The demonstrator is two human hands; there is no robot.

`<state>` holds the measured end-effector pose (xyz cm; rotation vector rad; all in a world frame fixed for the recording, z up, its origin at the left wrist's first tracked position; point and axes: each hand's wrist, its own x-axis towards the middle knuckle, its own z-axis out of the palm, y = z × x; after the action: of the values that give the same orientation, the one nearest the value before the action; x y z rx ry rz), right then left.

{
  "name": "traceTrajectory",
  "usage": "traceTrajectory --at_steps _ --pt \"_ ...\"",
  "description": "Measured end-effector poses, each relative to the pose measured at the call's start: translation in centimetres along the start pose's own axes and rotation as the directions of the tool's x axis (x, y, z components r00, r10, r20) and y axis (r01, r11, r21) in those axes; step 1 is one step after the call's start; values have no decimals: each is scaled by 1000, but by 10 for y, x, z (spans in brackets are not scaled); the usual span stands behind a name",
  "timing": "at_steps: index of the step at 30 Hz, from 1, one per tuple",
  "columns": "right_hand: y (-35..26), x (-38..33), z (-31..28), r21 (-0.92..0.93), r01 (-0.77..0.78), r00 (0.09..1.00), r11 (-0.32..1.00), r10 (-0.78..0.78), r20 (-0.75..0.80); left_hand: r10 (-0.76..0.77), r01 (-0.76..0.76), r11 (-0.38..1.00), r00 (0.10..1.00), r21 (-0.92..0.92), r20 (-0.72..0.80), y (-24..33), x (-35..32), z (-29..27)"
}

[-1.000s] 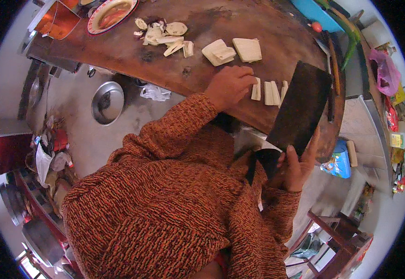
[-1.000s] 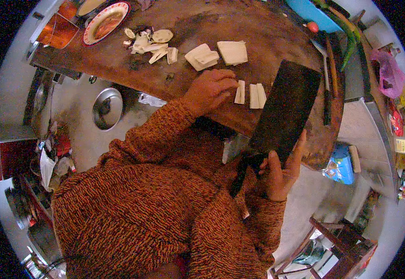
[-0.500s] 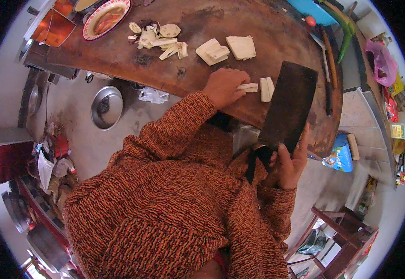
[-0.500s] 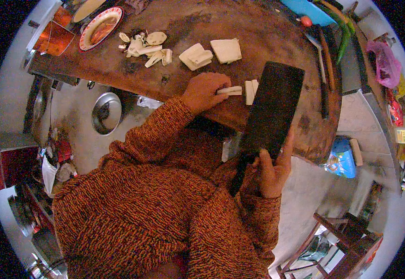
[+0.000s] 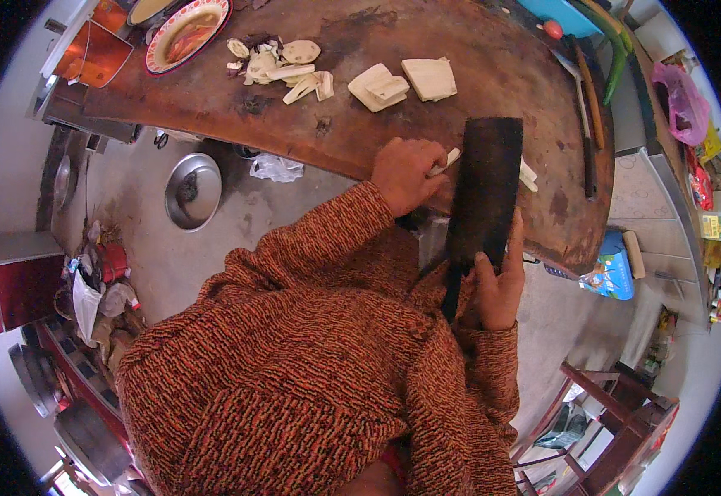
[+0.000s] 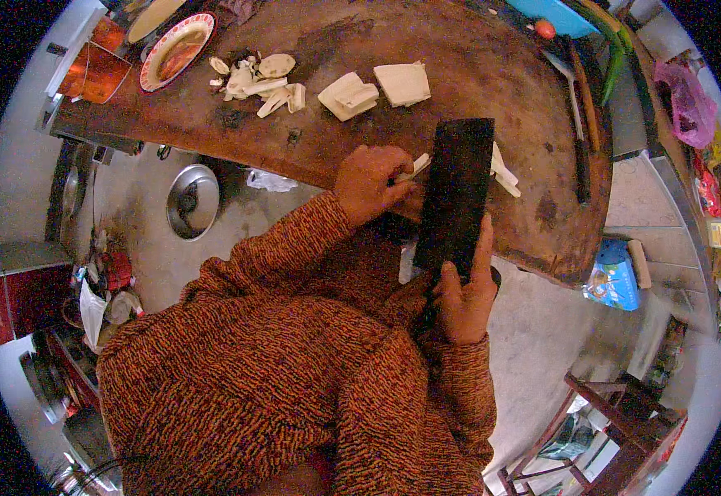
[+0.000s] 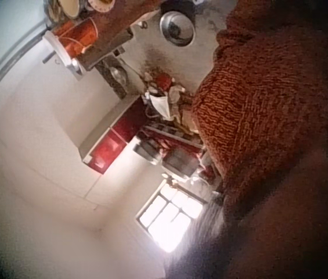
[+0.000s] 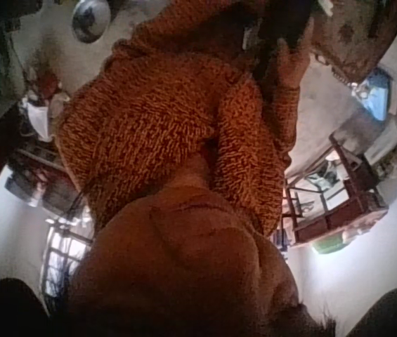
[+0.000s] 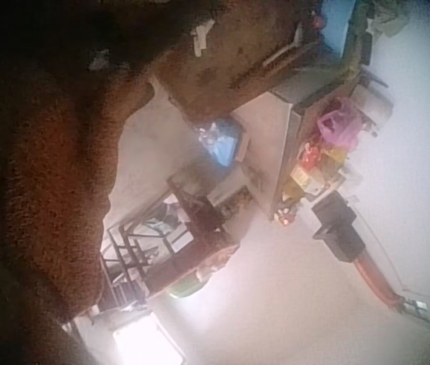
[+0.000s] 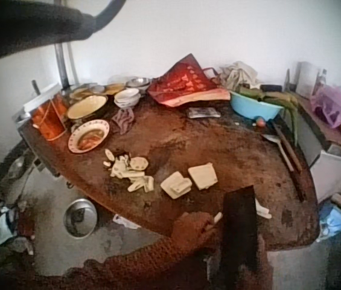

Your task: The person uses a large cleaver to slice rectangular blocks of a white vegetable into thin strips on a wooden cutting board. The person holds the vegetable with their left hand and chops with their right hand, accumulating a pile of cut strips on the board.

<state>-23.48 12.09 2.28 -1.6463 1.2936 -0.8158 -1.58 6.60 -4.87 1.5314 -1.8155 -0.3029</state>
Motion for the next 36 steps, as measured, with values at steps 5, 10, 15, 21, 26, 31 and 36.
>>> traceTrajectory --at_steps 5,10,15,21,26,31,36 --pt "-7 -3 2 32 -79 997 996 78 10 14 -14 1000 1000 7 3 2 0 6" --pt "-7 -3 0 13 -72 997 997 72 14 -60 62 997 998 -46 28 5 2 2" --pt "-13 -4 -3 -133 43 999 990 -42 11 -85 85 996 996 -26 21 4 3 4" --pt "-26 -6 -7 -49 -92 991 995 96 89 -98 97 995 995 -18 -26 9 3 5" --pt "-10 -7 -1 -272 196 981 942 -191 43 -93 93 996 995 -4 -31 11 4 4" --pt "-22 -14 2 -167 -34 998 985 44 55 -63 64 998 994 3 -86 10 2 11" --pt "-23 -16 6 -111 -68 998 992 69 10 -75 73 997 993 -22 -91 15 2 9"
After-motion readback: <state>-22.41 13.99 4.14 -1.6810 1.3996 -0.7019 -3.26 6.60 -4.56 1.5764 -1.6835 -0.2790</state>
